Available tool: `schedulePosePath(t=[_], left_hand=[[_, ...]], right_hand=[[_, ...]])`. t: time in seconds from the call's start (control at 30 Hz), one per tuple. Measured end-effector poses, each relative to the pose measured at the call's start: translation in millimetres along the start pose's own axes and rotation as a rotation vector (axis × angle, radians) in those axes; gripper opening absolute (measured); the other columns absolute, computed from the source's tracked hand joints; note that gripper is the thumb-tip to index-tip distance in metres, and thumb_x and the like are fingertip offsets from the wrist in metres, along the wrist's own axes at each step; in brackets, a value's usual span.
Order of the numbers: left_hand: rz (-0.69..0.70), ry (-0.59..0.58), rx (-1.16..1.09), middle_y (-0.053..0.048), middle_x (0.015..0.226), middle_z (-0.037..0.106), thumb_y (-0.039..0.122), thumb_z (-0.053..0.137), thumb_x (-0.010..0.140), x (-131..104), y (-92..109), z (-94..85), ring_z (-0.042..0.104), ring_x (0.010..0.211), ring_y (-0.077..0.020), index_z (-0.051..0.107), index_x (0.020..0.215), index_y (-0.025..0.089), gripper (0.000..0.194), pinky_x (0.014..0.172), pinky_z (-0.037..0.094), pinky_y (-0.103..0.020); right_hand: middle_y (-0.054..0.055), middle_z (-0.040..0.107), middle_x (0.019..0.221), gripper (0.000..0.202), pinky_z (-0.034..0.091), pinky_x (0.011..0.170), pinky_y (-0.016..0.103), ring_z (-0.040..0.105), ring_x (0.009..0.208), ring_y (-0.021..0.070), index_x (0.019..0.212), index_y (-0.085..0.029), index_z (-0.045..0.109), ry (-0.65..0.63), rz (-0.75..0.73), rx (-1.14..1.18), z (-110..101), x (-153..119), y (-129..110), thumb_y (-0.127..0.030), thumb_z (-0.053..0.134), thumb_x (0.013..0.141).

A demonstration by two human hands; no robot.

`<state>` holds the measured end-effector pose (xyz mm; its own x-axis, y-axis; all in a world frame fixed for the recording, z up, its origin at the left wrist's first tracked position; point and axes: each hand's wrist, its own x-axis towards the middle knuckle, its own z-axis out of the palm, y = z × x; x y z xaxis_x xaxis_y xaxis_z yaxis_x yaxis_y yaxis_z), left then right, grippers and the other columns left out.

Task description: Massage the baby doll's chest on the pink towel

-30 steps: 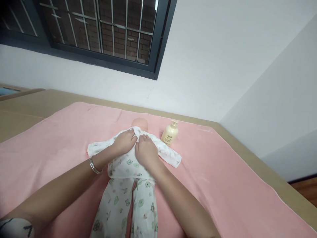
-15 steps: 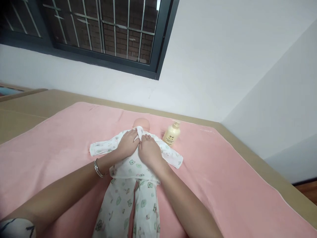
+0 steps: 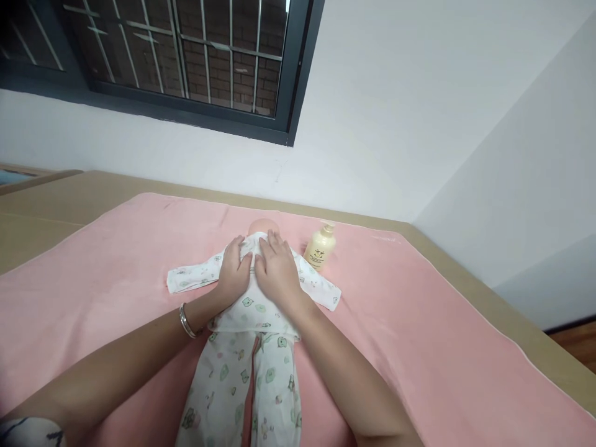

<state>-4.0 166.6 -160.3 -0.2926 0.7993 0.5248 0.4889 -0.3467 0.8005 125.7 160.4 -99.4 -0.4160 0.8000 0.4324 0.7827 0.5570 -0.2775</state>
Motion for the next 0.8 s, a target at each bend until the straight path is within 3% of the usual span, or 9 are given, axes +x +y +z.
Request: schedulePosePath(t=[0.13, 0.3, 0.43, 0.63, 0.8], left_hand=[[-0.021, -0.006, -0.031, -0.017, 0.144, 0.05, 0.029, 0.043, 0.094, -1.1, -0.4, -0.3, 0.043, 0.139, -0.0286, 0.046, 0.139, 0.015, 0.048, 0.118, 0.03, -0.049], [-0.014, -0.019, -0.011, -0.018, 0.142, 0.052, 0.029, 0.042, 0.094, -0.3, -0.4, -0.4, 0.046, 0.135, -0.0297, 0.047, 0.138, 0.013, 0.047, 0.117, 0.032, -0.05], [-0.014, -0.01, -0.006, -0.017, 0.136, 0.056, 0.029, 0.043, 0.093, 0.1, -0.1, -0.6, 0.05, 0.131, -0.0294, 0.05, 0.134, 0.016, 0.044, 0.113, 0.036, -0.05], [-0.01, -0.028, -0.008, -0.017, 0.133, 0.058, 0.028, 0.043, 0.093, 0.1, -0.8, 0.2, 0.051, 0.129, -0.0304, 0.052, 0.132, 0.015, 0.042, 0.112, 0.037, -0.052], [0.007, -0.03, 0.032, -0.017, 0.133, 0.058, 0.024, 0.046, 0.09, 1.3, -1.9, 0.1, 0.051, 0.13, -0.0301, 0.054, 0.129, 0.014, 0.041, 0.114, 0.037, -0.052]], right_hand=[[0.018, 0.043, 0.152, 0.044, 0.025, 0.119, 0.053, 0.034, 0.145, 0.0307, 0.137, -0.01, 0.055, -0.102, -0.009, 0.0, 11.2, -0.5, 3.5, -0.027, 0.04, 0.099], [0.018, 0.042, 0.153, 0.046, 0.026, 0.119, 0.051, 0.034, 0.145, 0.0294, 0.139, -0.01, 0.054, -0.013, -0.017, 0.006, 10.9, -0.8, 3.6, -0.026, 0.041, 0.098], [0.017, 0.047, 0.149, 0.042, 0.025, 0.119, 0.054, 0.035, 0.145, 0.0306, 0.133, -0.011, 0.06, -0.063, -0.075, 0.007, 9.4, -1.3, 2.7, -0.024, 0.042, 0.097], [0.015, 0.047, 0.151, 0.043, 0.024, 0.121, 0.05, 0.034, 0.146, 0.0264, 0.133, -0.012, 0.06, 0.088, -0.098, 0.041, 7.4, -3.2, 1.6, -0.018, 0.045, 0.093], [0.016, 0.056, 0.142, 0.04, 0.028, 0.118, 0.053, 0.047, 0.137, 0.0283, 0.126, -0.012, 0.065, -0.047, -0.086, 0.029, 4.7, 0.3, 7.5, -0.019, 0.046, 0.092]])
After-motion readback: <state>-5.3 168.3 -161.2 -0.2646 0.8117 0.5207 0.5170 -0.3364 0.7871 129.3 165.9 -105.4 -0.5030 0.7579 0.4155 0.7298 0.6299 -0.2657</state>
